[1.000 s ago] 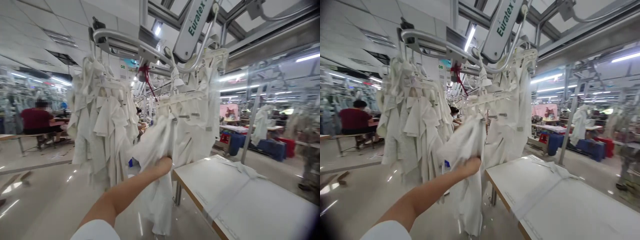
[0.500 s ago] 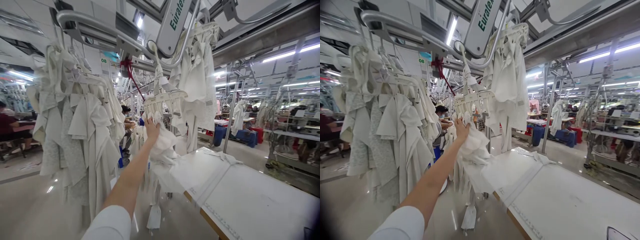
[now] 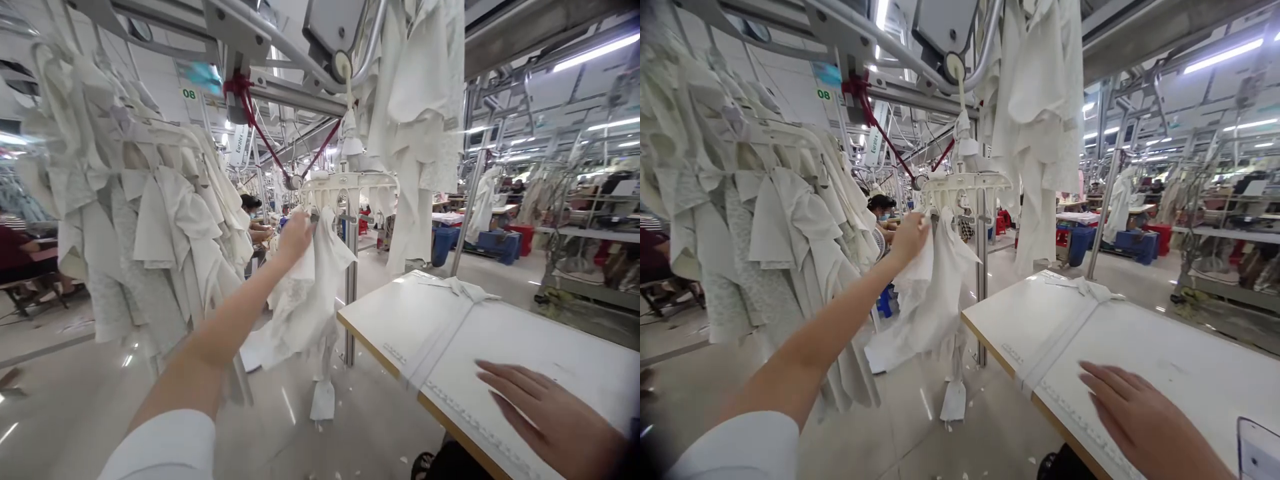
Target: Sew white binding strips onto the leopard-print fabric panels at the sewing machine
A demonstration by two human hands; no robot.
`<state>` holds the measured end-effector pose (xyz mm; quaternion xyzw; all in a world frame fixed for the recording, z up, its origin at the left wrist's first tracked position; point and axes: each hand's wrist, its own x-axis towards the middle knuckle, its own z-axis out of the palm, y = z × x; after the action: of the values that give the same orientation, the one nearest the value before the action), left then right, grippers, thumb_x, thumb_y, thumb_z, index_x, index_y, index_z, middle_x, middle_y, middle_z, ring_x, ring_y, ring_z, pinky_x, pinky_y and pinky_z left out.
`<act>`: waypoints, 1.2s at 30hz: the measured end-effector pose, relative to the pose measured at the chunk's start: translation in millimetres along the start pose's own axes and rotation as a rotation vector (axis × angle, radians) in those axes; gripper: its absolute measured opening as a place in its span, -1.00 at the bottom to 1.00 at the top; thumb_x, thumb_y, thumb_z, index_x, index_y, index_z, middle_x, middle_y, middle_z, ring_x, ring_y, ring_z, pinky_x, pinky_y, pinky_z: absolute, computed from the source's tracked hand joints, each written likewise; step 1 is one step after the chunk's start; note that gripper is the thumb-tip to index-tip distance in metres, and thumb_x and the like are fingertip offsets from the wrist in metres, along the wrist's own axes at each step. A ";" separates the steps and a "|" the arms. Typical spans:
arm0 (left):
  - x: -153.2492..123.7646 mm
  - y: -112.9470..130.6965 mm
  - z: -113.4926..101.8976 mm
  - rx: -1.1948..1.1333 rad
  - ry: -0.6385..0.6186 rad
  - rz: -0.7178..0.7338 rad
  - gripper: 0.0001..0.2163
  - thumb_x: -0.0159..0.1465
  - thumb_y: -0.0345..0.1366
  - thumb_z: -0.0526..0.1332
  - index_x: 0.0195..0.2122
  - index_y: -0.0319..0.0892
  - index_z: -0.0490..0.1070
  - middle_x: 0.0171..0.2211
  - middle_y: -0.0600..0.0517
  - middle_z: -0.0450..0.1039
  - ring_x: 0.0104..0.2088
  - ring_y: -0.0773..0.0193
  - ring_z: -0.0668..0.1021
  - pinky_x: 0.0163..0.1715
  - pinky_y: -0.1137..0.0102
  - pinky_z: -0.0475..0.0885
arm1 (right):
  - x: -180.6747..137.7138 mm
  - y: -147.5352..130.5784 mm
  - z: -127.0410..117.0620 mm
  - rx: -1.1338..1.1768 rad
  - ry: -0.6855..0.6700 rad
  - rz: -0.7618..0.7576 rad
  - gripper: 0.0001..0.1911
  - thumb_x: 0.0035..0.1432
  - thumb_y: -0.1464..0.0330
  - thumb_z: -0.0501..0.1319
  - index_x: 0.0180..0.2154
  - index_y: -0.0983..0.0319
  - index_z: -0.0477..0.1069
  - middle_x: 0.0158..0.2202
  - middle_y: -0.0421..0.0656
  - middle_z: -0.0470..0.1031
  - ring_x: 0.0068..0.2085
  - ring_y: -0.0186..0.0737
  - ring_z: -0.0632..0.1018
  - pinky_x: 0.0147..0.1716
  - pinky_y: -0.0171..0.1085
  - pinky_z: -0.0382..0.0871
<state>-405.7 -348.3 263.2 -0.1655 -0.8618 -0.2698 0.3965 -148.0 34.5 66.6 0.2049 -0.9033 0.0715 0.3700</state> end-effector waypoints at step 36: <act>45.9 -55.7 57.1 -0.826 0.076 -0.241 -0.77 0.23 -0.17 0.07 -0.41 -0.22 0.36 -0.51 0.09 0.33 -0.39 0.33 0.42 -0.37 0.49 0.28 | 390.0 -72.5 102.7 0.905 0.007 0.593 -0.71 0.15 0.13 0.04 -0.33 0.21 0.35 -0.51 -0.24 0.36 -0.50 -0.29 0.41 -0.52 -0.35 0.26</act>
<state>-496.4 -355.5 249.3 -0.1986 -0.6793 -0.6423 0.2941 -433.5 -183.7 263.6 0.0796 -0.8002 0.5555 0.2117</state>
